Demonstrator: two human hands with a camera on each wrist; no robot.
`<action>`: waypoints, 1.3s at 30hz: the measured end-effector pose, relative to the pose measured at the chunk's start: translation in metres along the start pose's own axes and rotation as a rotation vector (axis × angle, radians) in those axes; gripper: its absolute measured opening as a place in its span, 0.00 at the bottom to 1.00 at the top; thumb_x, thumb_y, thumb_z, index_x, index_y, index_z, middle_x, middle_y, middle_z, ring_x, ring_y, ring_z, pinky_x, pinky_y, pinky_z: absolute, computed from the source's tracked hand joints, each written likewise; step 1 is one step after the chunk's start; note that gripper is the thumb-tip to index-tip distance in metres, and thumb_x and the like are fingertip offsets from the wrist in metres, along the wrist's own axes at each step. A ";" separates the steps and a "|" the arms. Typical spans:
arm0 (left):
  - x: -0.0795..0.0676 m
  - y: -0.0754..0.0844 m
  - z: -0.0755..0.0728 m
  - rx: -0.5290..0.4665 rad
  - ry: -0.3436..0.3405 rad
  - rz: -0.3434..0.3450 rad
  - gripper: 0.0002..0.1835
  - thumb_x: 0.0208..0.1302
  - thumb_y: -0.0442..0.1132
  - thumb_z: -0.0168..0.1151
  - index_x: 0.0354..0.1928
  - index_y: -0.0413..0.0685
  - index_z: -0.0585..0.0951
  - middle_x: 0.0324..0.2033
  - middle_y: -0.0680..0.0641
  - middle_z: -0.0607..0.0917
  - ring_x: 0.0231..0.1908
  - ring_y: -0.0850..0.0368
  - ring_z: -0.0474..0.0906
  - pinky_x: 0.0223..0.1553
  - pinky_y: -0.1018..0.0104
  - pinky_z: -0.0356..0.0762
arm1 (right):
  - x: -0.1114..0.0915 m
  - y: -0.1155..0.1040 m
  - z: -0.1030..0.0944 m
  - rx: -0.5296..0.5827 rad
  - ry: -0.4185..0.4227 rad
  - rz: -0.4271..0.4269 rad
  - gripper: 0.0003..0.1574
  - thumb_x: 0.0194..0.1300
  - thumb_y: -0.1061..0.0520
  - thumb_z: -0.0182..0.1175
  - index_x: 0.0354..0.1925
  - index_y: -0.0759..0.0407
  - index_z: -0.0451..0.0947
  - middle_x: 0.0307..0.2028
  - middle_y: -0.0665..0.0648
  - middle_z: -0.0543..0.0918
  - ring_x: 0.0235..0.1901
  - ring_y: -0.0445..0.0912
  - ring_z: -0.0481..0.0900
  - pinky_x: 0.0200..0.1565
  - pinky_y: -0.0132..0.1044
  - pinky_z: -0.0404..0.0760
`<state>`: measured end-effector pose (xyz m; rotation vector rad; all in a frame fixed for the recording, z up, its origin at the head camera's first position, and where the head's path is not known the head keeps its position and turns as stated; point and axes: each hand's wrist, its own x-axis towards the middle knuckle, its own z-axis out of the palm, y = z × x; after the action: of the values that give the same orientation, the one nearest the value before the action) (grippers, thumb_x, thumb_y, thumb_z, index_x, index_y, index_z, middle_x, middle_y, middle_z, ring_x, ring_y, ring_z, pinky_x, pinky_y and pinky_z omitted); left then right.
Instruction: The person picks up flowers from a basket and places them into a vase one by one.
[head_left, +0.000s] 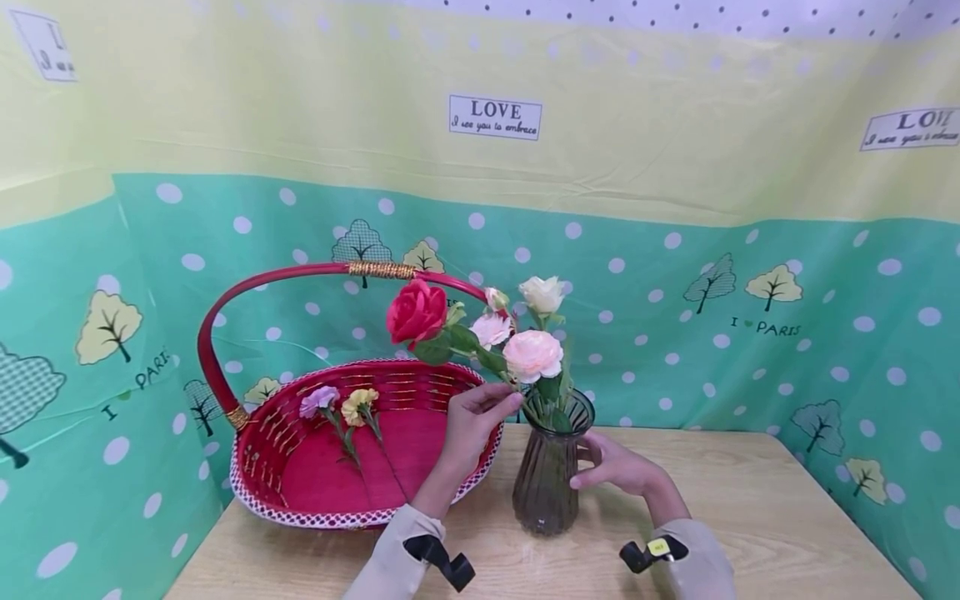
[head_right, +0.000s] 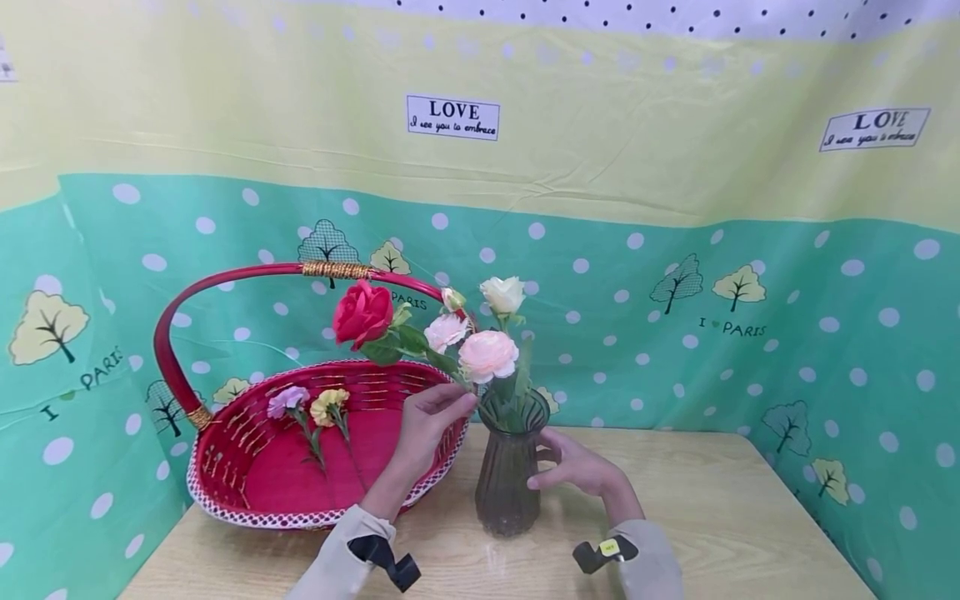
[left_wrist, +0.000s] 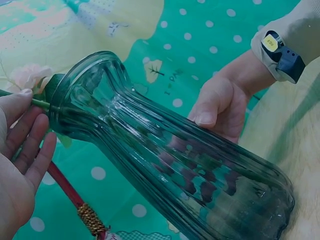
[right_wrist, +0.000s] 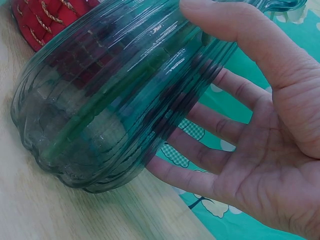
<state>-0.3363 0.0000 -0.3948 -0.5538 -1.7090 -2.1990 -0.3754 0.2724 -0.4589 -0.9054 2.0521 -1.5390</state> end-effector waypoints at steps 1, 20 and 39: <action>0.000 0.000 0.000 -0.006 -0.006 -0.002 0.13 0.63 0.30 0.70 0.46 0.25 0.84 0.32 0.57 0.91 0.34 0.65 0.87 0.42 0.69 0.87 | 0.000 0.000 0.000 -0.001 0.000 0.000 0.54 0.61 0.61 0.71 0.76 0.69 0.52 0.73 0.75 0.59 0.72 0.75 0.55 0.63 0.38 0.76; -0.001 0.000 -0.001 -0.031 -0.012 -0.003 0.14 0.65 0.31 0.69 0.48 0.27 0.84 0.35 0.55 0.91 0.37 0.63 0.88 0.45 0.66 0.88 | 0.000 -0.001 0.002 0.002 -0.002 0.013 0.56 0.61 0.60 0.70 0.76 0.70 0.50 0.73 0.76 0.58 0.72 0.76 0.54 0.63 0.39 0.77; 0.001 0.002 -0.003 -0.062 -0.024 0.008 0.16 0.68 0.33 0.67 0.49 0.22 0.83 0.31 0.58 0.91 0.33 0.64 0.88 0.44 0.67 0.88 | 0.001 0.006 -0.002 0.019 -0.003 0.008 0.55 0.62 0.63 0.70 0.76 0.70 0.50 0.72 0.76 0.59 0.72 0.75 0.56 0.61 0.40 0.79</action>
<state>-0.3371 -0.0033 -0.3934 -0.6036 -1.6530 -2.2553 -0.3790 0.2741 -0.4637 -0.8911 2.0332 -1.5489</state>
